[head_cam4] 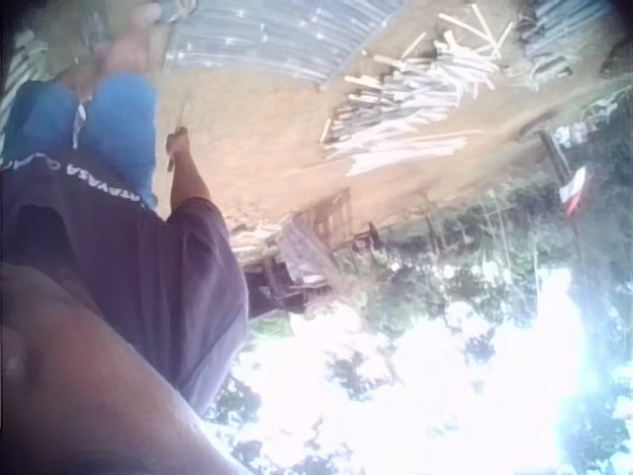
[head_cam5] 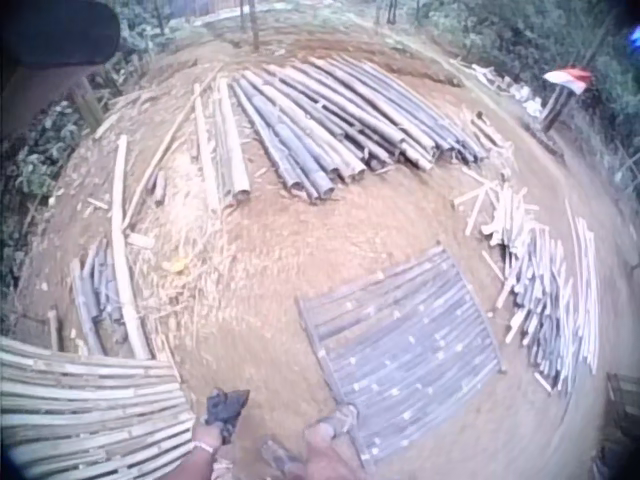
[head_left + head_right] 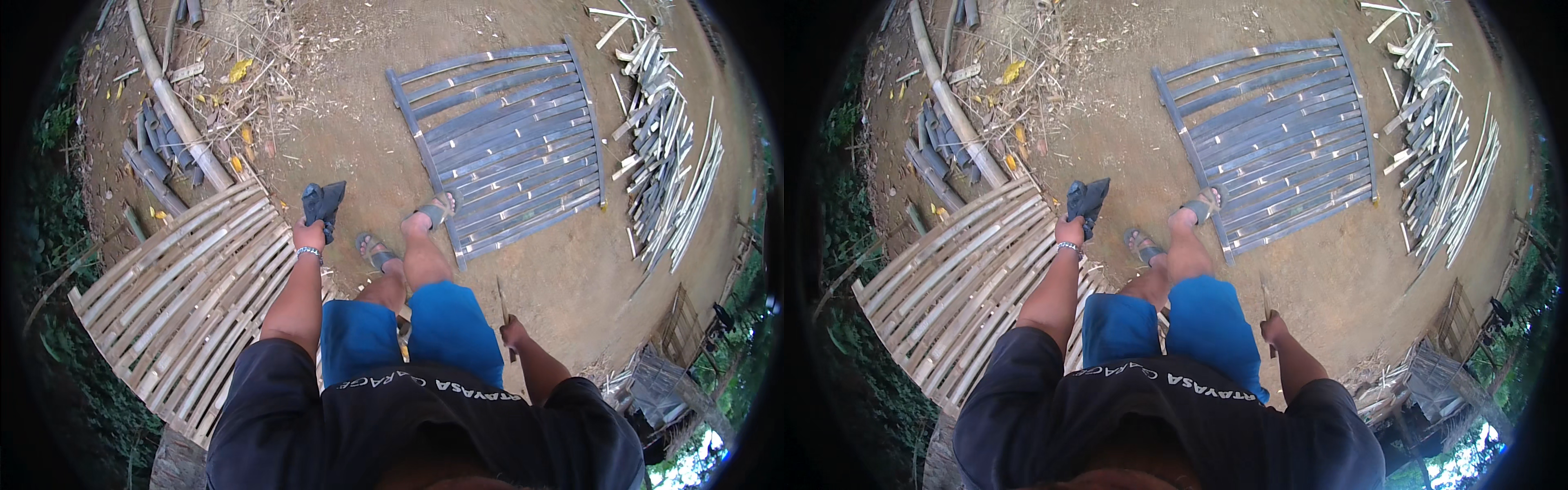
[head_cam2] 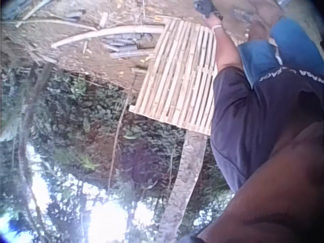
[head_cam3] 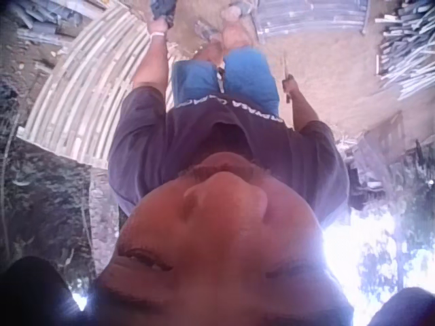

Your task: The person aligns bamboo slats on a wooden frame, retrieves nails from a plastic bag, and hammers them into the slats to secure them to the frame.

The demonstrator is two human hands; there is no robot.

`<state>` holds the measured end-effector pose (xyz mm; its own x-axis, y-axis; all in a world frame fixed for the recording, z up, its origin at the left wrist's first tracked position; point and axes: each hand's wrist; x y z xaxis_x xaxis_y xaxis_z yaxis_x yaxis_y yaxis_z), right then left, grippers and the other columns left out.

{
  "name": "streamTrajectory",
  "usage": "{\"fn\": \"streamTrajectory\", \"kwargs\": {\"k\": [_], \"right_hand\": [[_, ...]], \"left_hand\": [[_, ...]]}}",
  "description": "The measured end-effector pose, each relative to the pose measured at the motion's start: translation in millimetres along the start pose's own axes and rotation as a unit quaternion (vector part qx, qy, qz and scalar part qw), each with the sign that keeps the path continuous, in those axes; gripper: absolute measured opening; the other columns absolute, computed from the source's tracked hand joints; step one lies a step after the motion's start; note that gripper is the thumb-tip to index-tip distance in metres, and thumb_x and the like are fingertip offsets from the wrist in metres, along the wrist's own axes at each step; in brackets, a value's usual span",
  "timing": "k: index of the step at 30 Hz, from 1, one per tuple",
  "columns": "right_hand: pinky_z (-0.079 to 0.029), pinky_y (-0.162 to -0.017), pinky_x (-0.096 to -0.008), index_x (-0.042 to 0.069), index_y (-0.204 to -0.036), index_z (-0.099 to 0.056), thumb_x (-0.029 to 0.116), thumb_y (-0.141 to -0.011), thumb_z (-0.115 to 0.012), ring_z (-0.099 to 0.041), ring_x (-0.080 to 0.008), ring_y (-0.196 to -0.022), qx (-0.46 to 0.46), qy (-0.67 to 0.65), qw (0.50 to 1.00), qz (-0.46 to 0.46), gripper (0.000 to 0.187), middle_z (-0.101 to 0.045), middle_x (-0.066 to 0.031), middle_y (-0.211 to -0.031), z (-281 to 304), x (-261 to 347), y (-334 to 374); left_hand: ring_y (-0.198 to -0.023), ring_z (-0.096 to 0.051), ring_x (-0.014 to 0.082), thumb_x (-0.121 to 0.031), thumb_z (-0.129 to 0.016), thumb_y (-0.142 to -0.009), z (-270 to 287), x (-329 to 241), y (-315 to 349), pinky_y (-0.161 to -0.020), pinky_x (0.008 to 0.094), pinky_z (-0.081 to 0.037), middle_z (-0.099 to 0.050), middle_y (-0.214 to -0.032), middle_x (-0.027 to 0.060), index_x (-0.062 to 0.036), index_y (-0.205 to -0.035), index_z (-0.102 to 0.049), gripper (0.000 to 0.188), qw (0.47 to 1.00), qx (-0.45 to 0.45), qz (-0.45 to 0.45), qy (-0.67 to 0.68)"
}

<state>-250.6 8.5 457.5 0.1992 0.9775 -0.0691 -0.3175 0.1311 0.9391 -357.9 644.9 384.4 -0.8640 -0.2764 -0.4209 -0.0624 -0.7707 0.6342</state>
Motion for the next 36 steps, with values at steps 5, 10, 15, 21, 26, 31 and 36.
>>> {"fn": "streamTrajectory", "kwargs": {"k": [5, 10, 15, 21, 26, 31, 36], "right_hand": [[-0.055, -0.066, -0.0449, -0.003, -0.137, -0.046, 0.011, -0.087, -0.056, -0.069, -0.0344, -0.076, -0.009, -0.007, 0.999, 0.036, 0.053, -0.067, -0.0255, -0.091, 25.0, 61.4, -44.5], [-0.051, -0.093, -0.0523, -0.006, -0.136, -0.045, 0.011, -0.087, -0.055, -0.062, -0.0535, -0.106, -0.033, -0.083, 0.993, 0.083, 0.053, -0.064, -0.0383, -0.111, 87.4, 179.1, -64.8], [-0.05, -0.056, -0.036, 0.0, -0.132, -0.049, 0.009, -0.091, -0.054, -0.058, -0.0204, -0.061, 0.011, -0.222, 0.972, 0.07, 0.043, -0.059, -0.0113, -0.076, 97.4, 249.2, -121.6], [-0.05, -0.055, -0.032, 0.006, -0.13, -0.046, 0.012, -0.097, -0.051, -0.058, -0.0168, -0.066, -0.007, -0.484, 0.874, 0.045, 0.034, -0.06, -0.0071, -0.087, 44.5, 319.5, -165.9], [-0.054, -0.059, -0.0342, 0.007, -0.126, -0.045, 0.016, -0.106, -0.044, -0.059, -0.0183, -0.072, -0.131, -0.666, 0.732, 0.058, 0.022, -0.06, -0.0094, -0.097, -16.8, 394.4, -194.9], [-0.051, -0.053, -0.0369, 0.006, -0.127, -0.039, 0.015, -0.105, -0.044, -0.058, -0.0199, -0.065, -0.166, -0.709, 0.685, -0.016, 0.024, -0.057, -0.0117, -0.089, -69.7, 500.2, -256.4], [-0.05, -0.05, -0.0381, 0.005, -0.131, -0.034, 0.014, -0.103, -0.045, -0.057, -0.0208, -0.061, -0.159, -0.755, 0.634, -0.053, 0.031, -0.056, -0.0116, -0.086, -67.6, 546.9, -252.0]], "left_hand": [[-0.088, -0.073, 0.0317, -0.022, -0.069, -0.073, -3.4, -55.5, -14.7, -0.083, 0.0397, -0.055, -0.075, -0.095, 0.0203, 0.0034, -0.106, -0.073, 0.042, 0.997, 0.013, -0.014, -0.072], [-0.081, -0.072, 0.0318, -0.024, -0.071, -0.072, -43.4, -85.7, -44.5, -0.078, 0.0412, -0.054, -0.075, -0.091, 0.022, 0.0058, -0.101, -0.072, 0.041, 0.997, 0.024, -0.035, -0.069], [-0.094, -0.073, 0.0346, -0.022, -0.069, -0.075, -94.3, -86.6, -107.7, -0.088, 0.041, -0.054, -0.075, -0.098, 0.0229, 0.0034, -0.108, -0.072, 0.042, 0.995, 0.027, -0.044, -0.08], [-0.094, -0.072, 0.0364, -0.023, -0.07, -0.076, -145.1, -86.2, -190.3, -0.087, 0.0421, -0.053, -0.074, -0.1, 0.0253, 0.0043, -0.112, -0.07, 0.045, 0.986, 0.039, -0.143, -0.08], [-0.094, -0.071, 0.0381, -0.024, -0.07, -0.076, -158.1, -51.0, -229.9, -0.087, 0.0423, -0.053, -0.073, -0.101, 0.0256, 0.0037, -0.11, -0.069, 0.044, 0.971, 0.084, -0.174, -0.139], [-0.093, -0.071, 0.0391, -0.02, -0.071, -0.079, -133.7, -23.2, -233.2, -0.085, 0.0423, -0.053, -0.073, -0.101, 0.026, 0.0037, -0.108, -0.068, 0.038, 0.965, 0.115, -0.18, -0.155], [-0.087, -0.072, 0.0316, -0.017, -0.071, -0.082, -126.3, -30.9, -232.7, -0.082, 0.0389, -0.054, -0.075, -0.098, 0.0205, 0.003, -0.112, -0.068, 0.037, 0.966, 0.127, -0.172, -0.142]]}}
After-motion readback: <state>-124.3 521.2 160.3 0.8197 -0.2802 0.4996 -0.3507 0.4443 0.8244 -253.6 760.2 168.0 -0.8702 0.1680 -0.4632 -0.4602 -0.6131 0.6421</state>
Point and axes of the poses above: each hand's wrist, its own y-axis away from the middle knuckle, its own z-axis out of the back of the hand, x = y × z
